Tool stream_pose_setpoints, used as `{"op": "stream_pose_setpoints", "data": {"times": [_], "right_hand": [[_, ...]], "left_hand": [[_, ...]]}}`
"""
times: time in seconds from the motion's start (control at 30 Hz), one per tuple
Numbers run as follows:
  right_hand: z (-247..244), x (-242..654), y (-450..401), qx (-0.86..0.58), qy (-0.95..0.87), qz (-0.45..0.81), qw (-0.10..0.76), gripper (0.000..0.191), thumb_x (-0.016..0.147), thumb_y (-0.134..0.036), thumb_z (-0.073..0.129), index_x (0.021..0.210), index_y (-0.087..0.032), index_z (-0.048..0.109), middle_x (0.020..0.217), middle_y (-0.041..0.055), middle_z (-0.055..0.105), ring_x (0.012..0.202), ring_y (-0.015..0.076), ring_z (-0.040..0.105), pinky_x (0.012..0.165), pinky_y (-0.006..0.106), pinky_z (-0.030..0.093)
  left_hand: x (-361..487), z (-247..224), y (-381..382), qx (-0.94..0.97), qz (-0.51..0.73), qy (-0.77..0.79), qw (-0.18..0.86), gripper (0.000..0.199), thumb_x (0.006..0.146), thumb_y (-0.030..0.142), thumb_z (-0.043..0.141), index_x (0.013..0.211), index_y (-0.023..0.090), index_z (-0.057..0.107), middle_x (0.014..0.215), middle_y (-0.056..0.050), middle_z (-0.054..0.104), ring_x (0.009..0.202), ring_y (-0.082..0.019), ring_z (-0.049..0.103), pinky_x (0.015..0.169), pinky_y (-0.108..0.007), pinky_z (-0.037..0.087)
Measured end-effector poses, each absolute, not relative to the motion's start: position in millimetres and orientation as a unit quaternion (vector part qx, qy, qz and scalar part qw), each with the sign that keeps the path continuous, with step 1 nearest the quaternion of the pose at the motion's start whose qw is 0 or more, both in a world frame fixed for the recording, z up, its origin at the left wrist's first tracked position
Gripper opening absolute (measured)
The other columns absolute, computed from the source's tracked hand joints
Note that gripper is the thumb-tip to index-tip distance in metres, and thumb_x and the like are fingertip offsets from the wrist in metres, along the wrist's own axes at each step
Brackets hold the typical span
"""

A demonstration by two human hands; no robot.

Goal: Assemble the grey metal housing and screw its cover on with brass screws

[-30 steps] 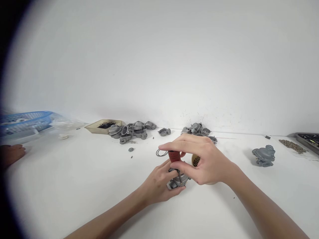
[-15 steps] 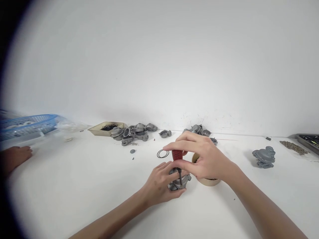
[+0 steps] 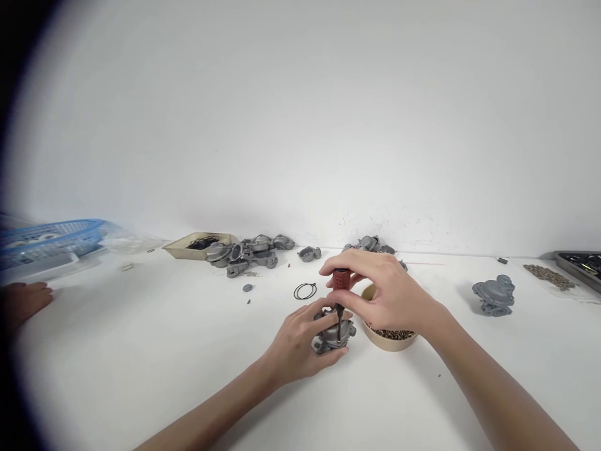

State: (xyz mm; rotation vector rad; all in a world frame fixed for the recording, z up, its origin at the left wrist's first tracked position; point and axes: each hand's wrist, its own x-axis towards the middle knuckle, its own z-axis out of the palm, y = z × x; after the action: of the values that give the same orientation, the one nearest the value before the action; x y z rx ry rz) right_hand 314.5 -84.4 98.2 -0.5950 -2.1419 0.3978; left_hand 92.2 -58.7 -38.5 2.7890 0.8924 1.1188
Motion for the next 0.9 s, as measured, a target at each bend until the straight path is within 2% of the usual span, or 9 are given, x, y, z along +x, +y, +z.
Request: {"op": "stream_pose_setpoints", "data": {"times": [0.1,0.2,0.3,0.5,0.63,0.7,0.77,0.83,0.9], "right_hand": [[96.9,317.4,-83.7,-0.229,-0.865,0.197,0.400,0.040,0.100,-0.013,0.062,0.138,-0.025,0.064,0.113,0.0065,0.075,0.096,0.0188,0.076,0.085,0.039,0.069],[95.5,318.7,-81.6,-0.215,-0.870,0.199,0.396,0.050,0.098,-0.008,0.058,0.145,-0.026,0.060,0.119,0.0072,0.076,0.099,0.0192,0.075,0.085,0.040,0.070],[94.8,317.8,-80.0,-0.212,-0.868,0.181,0.412,0.048,0.098,-0.008,0.061,0.143,-0.025,0.062,0.110,0.0061,0.077,0.100,0.0195,0.075,0.084,0.039,0.069],[94.7,315.7,-79.2,-0.220,-0.865,0.153,0.423,0.040,0.098,-0.010,0.064,0.136,-0.023,0.067,0.105,0.0059,0.078,0.090,0.0181,0.076,0.078,0.035,0.068],[93.2,317.1,-78.9,-0.238,-0.866,0.147,0.413,0.037,0.099,-0.014,0.067,0.135,-0.024,0.067,0.107,0.0061,0.077,0.088,0.0174,0.076,0.078,0.034,0.069],[92.3,318.1,-78.7,-0.240,-0.869,0.142,0.410,0.036,0.099,-0.016,0.068,0.134,-0.025,0.068,0.105,0.0056,0.078,0.088,0.0177,0.076,0.077,0.034,0.069],[92.1,318.8,-78.6,-0.236,-0.870,0.137,0.411,0.035,0.098,-0.015,0.069,0.132,-0.025,0.068,0.101,0.0042,0.078,0.087,0.0178,0.075,0.076,0.033,0.068],[93.2,319.0,-78.8,-0.235,-0.870,0.134,0.412,0.035,0.097,-0.014,0.069,0.130,-0.025,0.069,0.099,0.0033,0.078,0.086,0.0172,0.075,0.076,0.032,0.068],[95.8,319.4,-79.6,-0.241,-0.870,0.130,0.411,0.032,0.096,-0.015,0.070,0.126,-0.025,0.070,0.099,0.0031,0.078,0.084,0.0167,0.075,0.075,0.032,0.067]], "left_hand": [[92.3,-32.7,-65.1,0.899,0.339,0.277,0.016,0.047,0.084,0.041,0.073,0.129,0.027,0.069,0.134,-0.012,0.061,0.087,-0.025,0.071,0.073,-0.040,0.061],[90.8,-24.2,-70.1,0.910,0.322,0.261,0.010,0.048,0.083,0.038,0.070,0.128,0.024,0.067,0.147,-0.017,0.052,0.110,-0.035,0.066,0.082,-0.049,0.060],[88.2,-18.3,-70.4,0.922,0.307,0.236,0.007,0.053,0.081,0.031,0.070,0.133,0.023,0.064,0.148,-0.017,0.052,0.120,-0.038,0.059,0.091,-0.054,0.057],[86.1,-22.2,-63.0,0.934,0.298,0.184,0.077,0.073,0.080,0.018,0.068,0.150,0.027,0.050,0.140,-0.013,0.060,0.118,-0.033,0.060,0.095,-0.047,0.059],[81.8,-28.2,-53.5,0.917,0.295,0.226,0.145,0.077,0.084,0.036,0.083,0.150,0.025,0.045,0.156,-0.018,0.048,0.137,-0.038,0.054,0.106,-0.053,0.056],[78.8,-30.0,-48.3,0.897,0.267,0.276,0.220,0.096,0.077,0.048,0.092,0.154,0.026,0.039,0.153,-0.019,0.052,0.131,-0.038,0.060,0.103,-0.054,0.056],[77.0,-31.4,-44.5,0.864,0.232,0.329,0.303,0.107,0.069,0.052,0.096,0.154,0.028,0.036,0.133,-0.014,0.066,0.113,-0.035,0.069,0.097,-0.053,0.057],[77.4,-32.8,-43.0,0.824,0.218,0.354,0.384,0.105,0.066,0.049,0.097,0.150,0.027,0.039,0.108,-0.006,0.072,0.093,-0.029,0.071,0.087,-0.047,0.058],[79.7,-34.5,-43.4,0.786,0.239,0.336,0.461,0.094,0.067,0.046,0.094,0.142,0.025,0.043,0.099,-0.003,0.071,0.085,-0.025,0.070,0.076,-0.038,0.056]]}}
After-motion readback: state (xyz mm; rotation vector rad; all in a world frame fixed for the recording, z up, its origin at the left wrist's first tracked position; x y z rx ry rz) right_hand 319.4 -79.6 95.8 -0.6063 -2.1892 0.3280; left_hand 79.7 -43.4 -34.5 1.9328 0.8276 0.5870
